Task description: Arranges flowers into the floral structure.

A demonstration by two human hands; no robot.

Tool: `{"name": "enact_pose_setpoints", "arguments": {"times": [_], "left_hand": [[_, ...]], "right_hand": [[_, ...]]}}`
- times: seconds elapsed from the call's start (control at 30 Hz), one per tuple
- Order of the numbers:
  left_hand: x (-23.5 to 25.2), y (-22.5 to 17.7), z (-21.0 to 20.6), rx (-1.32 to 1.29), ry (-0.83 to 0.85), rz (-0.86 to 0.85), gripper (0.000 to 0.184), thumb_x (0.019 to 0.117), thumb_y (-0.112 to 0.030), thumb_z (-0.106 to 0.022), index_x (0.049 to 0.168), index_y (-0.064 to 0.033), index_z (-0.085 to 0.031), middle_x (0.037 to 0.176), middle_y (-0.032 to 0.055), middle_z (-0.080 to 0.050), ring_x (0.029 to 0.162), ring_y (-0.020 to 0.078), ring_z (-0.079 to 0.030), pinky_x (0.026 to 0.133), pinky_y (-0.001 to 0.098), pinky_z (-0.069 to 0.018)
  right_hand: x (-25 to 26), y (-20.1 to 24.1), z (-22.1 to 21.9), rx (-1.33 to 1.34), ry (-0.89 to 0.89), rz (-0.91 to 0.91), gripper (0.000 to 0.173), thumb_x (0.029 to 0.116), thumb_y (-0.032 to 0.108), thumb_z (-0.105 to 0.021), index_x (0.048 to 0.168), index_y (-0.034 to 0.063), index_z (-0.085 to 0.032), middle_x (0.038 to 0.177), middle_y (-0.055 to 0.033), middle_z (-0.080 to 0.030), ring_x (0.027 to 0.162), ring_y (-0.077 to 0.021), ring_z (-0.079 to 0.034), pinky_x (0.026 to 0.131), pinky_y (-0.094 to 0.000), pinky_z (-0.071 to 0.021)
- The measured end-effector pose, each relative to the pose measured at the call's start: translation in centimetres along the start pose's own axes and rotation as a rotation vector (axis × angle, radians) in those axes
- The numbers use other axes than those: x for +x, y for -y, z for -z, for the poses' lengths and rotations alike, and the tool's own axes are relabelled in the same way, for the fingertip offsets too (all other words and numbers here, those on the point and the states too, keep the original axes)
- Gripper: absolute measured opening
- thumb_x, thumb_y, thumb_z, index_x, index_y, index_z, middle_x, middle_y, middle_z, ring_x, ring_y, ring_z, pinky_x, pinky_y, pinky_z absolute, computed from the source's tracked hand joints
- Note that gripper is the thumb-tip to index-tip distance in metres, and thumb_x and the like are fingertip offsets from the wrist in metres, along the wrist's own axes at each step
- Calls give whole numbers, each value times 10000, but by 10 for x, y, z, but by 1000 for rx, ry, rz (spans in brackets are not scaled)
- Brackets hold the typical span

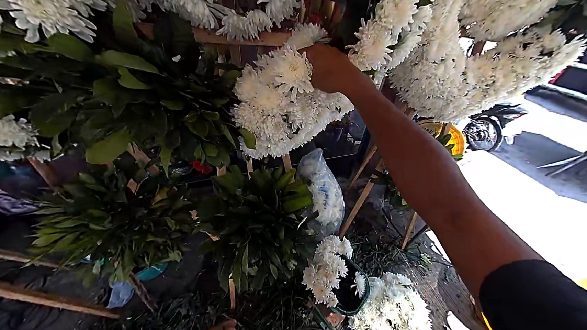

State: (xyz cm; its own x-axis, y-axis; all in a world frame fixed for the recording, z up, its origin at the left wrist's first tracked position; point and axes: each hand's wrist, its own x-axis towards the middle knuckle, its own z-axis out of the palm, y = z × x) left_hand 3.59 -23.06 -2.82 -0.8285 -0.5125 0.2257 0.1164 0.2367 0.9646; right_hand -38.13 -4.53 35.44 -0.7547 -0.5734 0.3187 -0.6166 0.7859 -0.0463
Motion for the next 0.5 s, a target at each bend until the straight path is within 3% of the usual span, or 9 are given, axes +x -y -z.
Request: {"name": "enact_pose_setpoints", "arguments": {"times": [0.1,0.3,0.5], "left_hand": [[3,0,-3,9,10,-13,346,1062,-328,-508,1054,-4,-629,752,-102,-535,629,-42,-496,602,164,-458],[6,3,-6,28,17,-7,346,1059,-331,-508,1038,-8,-630,746,-98,-539,619,-42,-501,584,160,-460],[2,-3,-7,-14,-1,44,233,1038,-212,-510,1055,-18,-636,758,-114,-552,619,-55,-507,581,148,-463]], "right_hand": [[0,-1,2,-21,27,32,529,857,55,-691,1376,73,-594,1328,-208,-626,1274,-411,-566,1015,-679,-427],[0,1,-11,-101,25,0,574,866,48,-663,1423,173,-594,1348,-172,-639,1277,-417,-561,1051,-677,-377],[7,-1,-15,-180,48,-9,460,875,61,-663,1334,61,-618,1320,-227,-624,1272,-424,-553,1092,-691,-307]]}}
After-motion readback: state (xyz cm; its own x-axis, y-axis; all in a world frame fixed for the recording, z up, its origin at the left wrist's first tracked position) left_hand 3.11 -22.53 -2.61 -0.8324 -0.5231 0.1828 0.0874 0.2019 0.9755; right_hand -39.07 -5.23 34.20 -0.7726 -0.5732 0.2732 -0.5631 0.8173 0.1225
